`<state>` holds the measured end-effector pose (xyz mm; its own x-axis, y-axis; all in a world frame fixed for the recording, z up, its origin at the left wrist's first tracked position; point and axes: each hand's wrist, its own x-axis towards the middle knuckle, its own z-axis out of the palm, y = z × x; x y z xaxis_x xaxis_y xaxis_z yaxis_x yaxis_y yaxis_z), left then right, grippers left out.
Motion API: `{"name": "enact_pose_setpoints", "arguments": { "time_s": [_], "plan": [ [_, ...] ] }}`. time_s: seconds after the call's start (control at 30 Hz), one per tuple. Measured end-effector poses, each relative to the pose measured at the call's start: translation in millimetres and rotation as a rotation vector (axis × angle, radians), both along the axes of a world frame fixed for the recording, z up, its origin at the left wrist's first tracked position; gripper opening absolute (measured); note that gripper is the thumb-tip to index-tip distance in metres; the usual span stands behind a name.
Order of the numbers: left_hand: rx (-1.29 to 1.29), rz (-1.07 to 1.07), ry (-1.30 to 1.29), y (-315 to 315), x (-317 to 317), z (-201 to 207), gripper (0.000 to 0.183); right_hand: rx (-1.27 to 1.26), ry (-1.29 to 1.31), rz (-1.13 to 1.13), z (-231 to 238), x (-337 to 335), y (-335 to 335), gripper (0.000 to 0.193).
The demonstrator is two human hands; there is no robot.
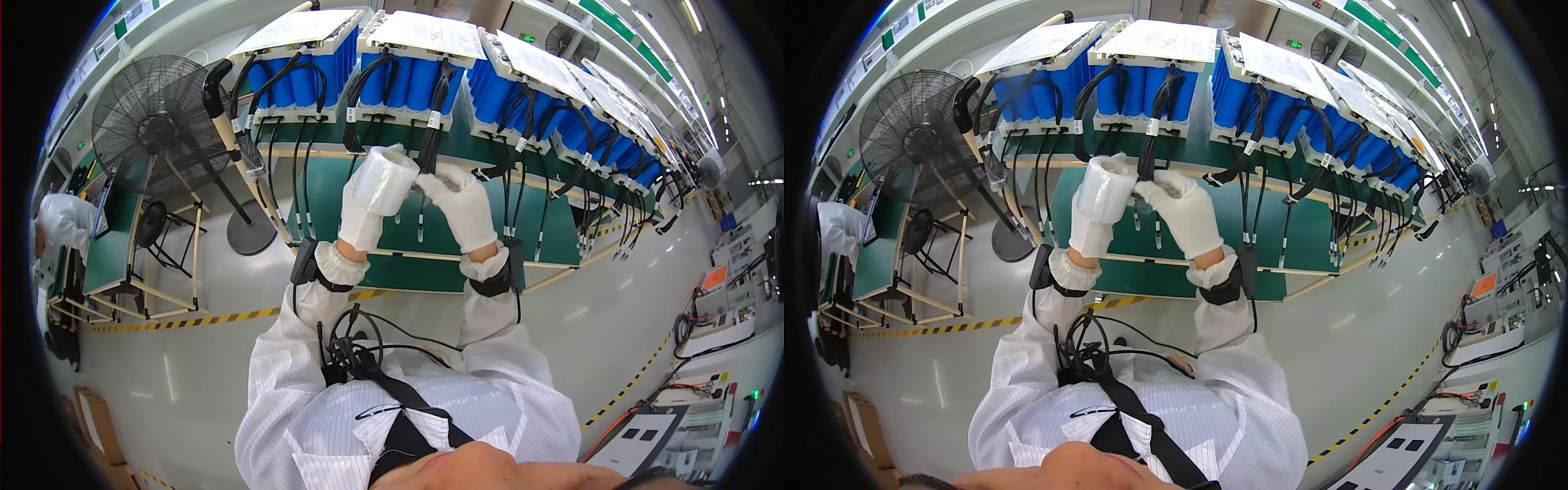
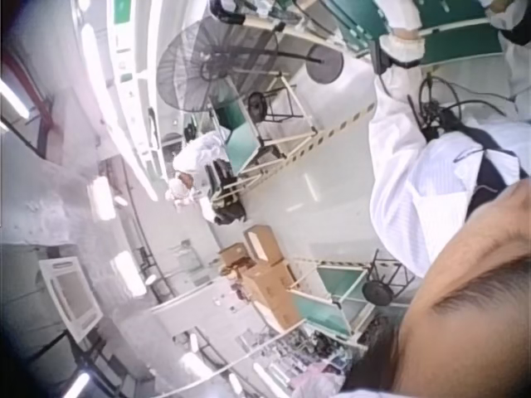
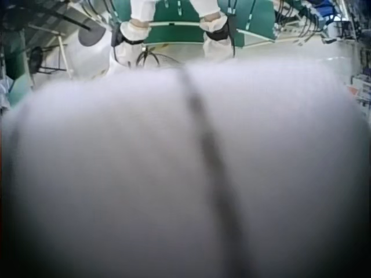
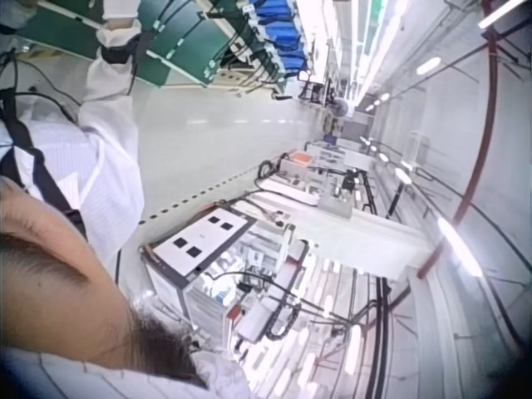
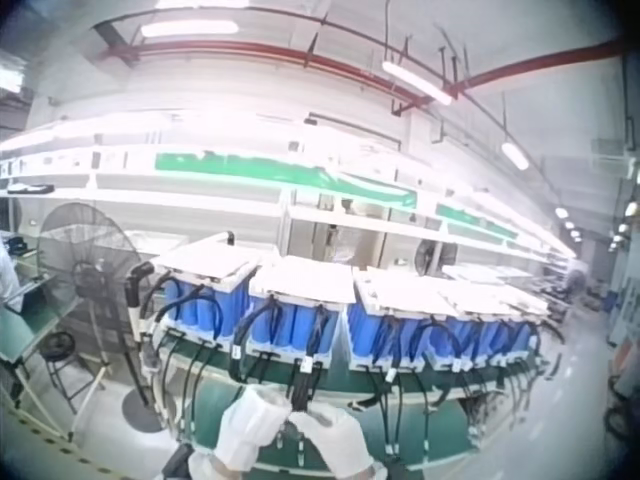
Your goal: The recorder applies white adhesive tape to bundle or secure black cable connectors on a battery assembly line.
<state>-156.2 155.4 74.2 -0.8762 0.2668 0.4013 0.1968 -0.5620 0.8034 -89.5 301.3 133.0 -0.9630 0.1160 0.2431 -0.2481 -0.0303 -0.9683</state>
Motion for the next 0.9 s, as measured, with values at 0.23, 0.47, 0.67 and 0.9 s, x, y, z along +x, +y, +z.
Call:
{"name": "enact_pose_setpoints", "arguments": {
  "time_s": [0.23,0.47,0.67,0.9],
  "plan": [
    [0.075,-0.177,-0.129,10.3,-15.6,-13.3,0.011,0.046,0.281,0.142,-7.5,-31.4,4.6,0.017],
    [-0.214,-0.461,-0.349,8.4,2.4,-1.3,0.031,-0.03,0.348,0.122,-9.3,-43.6,-8.5,0.014],
    [-0.775,-0.597,-0.161,-53.6,2.8,24.9,0.045,-0.26,0.271,0.093,-37.0,-53.3,-28.4,0.006],
    [-0.646,0.198,-0.012,-105.0,-19.0,74.4,0.04,-0.103,0.06,-0.124,-33.5,-58.2,-47.5,0.009]
  ]
}}
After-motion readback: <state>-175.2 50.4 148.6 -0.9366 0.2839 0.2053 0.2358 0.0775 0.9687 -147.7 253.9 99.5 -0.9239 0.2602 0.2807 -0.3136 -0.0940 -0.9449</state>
